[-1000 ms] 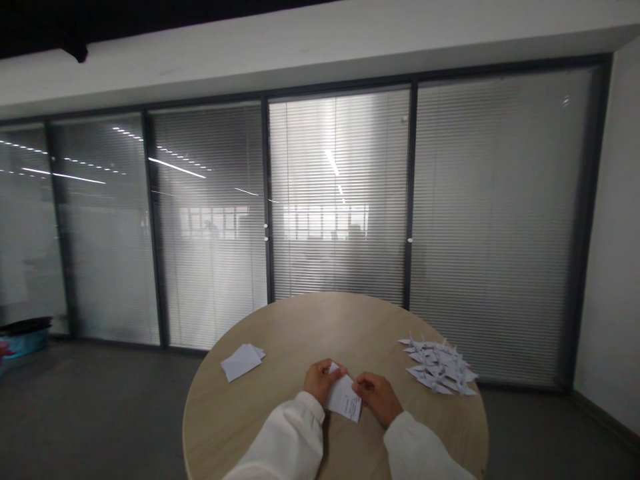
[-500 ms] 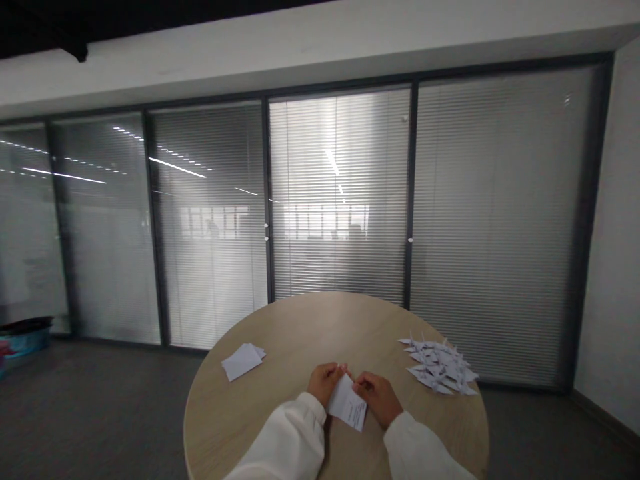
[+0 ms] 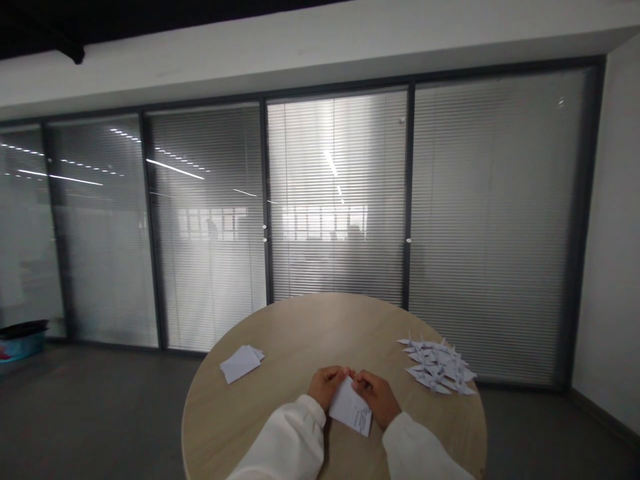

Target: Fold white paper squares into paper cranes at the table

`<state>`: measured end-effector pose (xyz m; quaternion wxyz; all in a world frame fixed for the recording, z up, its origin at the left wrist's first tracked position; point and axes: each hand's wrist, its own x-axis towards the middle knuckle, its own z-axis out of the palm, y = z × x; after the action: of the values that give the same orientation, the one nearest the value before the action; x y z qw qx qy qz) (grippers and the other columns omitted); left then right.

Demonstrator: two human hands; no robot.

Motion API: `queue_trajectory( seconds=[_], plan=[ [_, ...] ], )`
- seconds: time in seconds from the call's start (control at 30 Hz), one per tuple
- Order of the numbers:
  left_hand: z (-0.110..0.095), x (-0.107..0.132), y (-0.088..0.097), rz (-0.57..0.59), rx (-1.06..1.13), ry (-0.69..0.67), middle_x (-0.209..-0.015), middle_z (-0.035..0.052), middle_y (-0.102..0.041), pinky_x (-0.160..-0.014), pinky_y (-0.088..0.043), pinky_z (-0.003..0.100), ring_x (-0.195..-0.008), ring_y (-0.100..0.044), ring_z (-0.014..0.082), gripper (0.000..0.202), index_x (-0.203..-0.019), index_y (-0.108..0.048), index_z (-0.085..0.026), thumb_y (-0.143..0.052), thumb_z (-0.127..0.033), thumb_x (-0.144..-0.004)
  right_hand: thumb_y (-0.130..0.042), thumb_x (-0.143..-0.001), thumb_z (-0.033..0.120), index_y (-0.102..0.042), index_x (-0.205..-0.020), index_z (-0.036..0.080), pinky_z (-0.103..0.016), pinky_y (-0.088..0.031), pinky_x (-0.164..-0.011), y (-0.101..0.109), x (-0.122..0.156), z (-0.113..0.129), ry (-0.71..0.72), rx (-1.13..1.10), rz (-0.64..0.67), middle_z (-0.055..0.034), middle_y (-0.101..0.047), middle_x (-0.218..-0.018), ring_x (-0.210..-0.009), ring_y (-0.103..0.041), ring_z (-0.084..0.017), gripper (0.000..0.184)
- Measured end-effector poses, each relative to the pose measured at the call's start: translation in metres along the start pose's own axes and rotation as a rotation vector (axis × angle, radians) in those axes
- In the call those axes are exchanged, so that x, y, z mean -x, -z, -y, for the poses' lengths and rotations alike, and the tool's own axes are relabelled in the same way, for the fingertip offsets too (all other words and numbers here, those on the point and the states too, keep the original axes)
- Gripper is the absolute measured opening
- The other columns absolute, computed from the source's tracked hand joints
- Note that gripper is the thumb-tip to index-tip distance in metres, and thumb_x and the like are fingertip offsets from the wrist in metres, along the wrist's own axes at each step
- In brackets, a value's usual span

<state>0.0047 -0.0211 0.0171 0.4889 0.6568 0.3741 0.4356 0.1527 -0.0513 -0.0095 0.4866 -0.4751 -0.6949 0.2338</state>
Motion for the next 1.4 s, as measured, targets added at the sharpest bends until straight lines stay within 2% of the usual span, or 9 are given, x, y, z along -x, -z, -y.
queue_trajectory(
  seconds=[0.3,0.47,0.63,0.77,0.9,1.17,1.33,1.4],
  plan=[
    [0.002,-0.002,0.004,-0.006,-0.100,-0.052,-0.055,0.0028,-0.060,-0.047,-0.031,0.020,-0.047,-0.044,0.0091,0.051,-0.068,-0.067,-0.010,-0.051,-0.058,-0.062,-0.046,-0.074,0.041,-0.053,-0.061,0.017,-0.017,-0.033,-0.051,0.003,0.000,0.004,0.051,0.047,-0.004,0.0039,-0.051,-0.055,-0.053,-0.044,-0.009,0.029],
    [0.005,-0.002,0.001,0.016,-0.042,-0.006,-0.055,0.0025,-0.061,-0.049,-0.035,0.021,-0.050,-0.048,0.0108,0.043,-0.068,-0.067,-0.010,-0.063,-0.050,-0.054,-0.047,-0.074,0.039,-0.052,-0.060,0.017,-0.018,-0.031,-0.050,0.005,0.000,0.008,0.039,0.063,-0.040,0.0042,-0.049,-0.053,-0.052,-0.043,-0.009,0.027],
    [0.006,-0.002,0.003,-0.021,-0.113,0.031,-0.052,0.0015,-0.059,-0.047,-0.035,0.021,-0.049,-0.049,0.0116,0.039,-0.061,-0.066,-0.010,-0.065,-0.048,-0.051,-0.048,-0.073,0.039,-0.055,-0.062,0.017,-0.018,-0.034,-0.050,0.003,0.000,0.007,-0.003,0.036,-0.006,0.0028,-0.055,-0.055,-0.053,-0.047,-0.010,0.026],
    [0.004,-0.003,0.005,-0.078,-0.079,0.033,-0.048,0.0001,-0.057,-0.046,-0.035,0.021,-0.047,-0.048,0.0115,0.037,-0.059,-0.065,-0.011,-0.064,-0.047,-0.052,-0.047,-0.073,0.040,-0.058,-0.067,0.017,-0.019,-0.037,-0.054,0.002,0.000,0.006,-0.034,-0.001,0.004,0.0006,-0.060,-0.062,-0.059,-0.052,-0.012,0.027],
    [0.006,-0.004,0.005,-0.113,-0.063,0.023,-0.047,-0.0005,-0.055,-0.045,-0.033,0.022,-0.045,-0.047,0.0113,0.038,-0.059,-0.064,-0.011,-0.063,-0.048,-0.053,-0.048,-0.073,0.037,-0.058,-0.064,0.017,-0.019,-0.035,-0.052,0.003,0.000,0.004,-0.032,0.071,-0.021,0.0015,-0.059,-0.059,-0.055,-0.050,-0.011,0.025],
    [0.010,-0.005,0.010,-0.069,-0.156,-0.089,-0.049,0.0001,-0.054,-0.048,-0.033,0.021,-0.049,-0.045,0.0110,0.044,-0.063,-0.065,-0.010,-0.052,-0.053,-0.064,-0.049,-0.072,0.034,-0.060,-0.066,0.017,-0.020,-0.036,-0.053,0.003,-0.003,-0.002,-0.066,0.066,-0.027,0.0000,-0.062,-0.061,-0.057,-0.053,-0.012,0.022],
    [0.005,-0.005,0.013,-0.159,-0.139,-0.091,-0.047,-0.0008,-0.050,-0.046,-0.029,0.021,-0.047,-0.042,0.0100,0.046,-0.061,-0.064,-0.009,-0.051,-0.053,-0.065,-0.048,-0.072,0.035,-0.059,-0.064,0.017,-0.021,-0.037,-0.056,0.002,-0.003,-0.004,-0.095,0.068,-0.058,-0.0006,-0.062,-0.062,-0.059,-0.054,-0.013,0.023],
    [0.005,-0.005,0.013,-0.161,-0.121,-0.080,-0.046,-0.0011,-0.049,-0.044,-0.027,0.021,-0.046,-0.041,0.0096,0.047,-0.062,-0.064,-0.009,-0.050,-0.054,-0.065,-0.048,-0.071,0.035,-0.058,-0.063,0.017,-0.021,-0.037,-0.056,0.003,-0.003,-0.003,-0.091,0.093,-0.059,-0.0001,-0.062,-0.060,-0.058,-0.054,-0.013,0.023]
  ],
)
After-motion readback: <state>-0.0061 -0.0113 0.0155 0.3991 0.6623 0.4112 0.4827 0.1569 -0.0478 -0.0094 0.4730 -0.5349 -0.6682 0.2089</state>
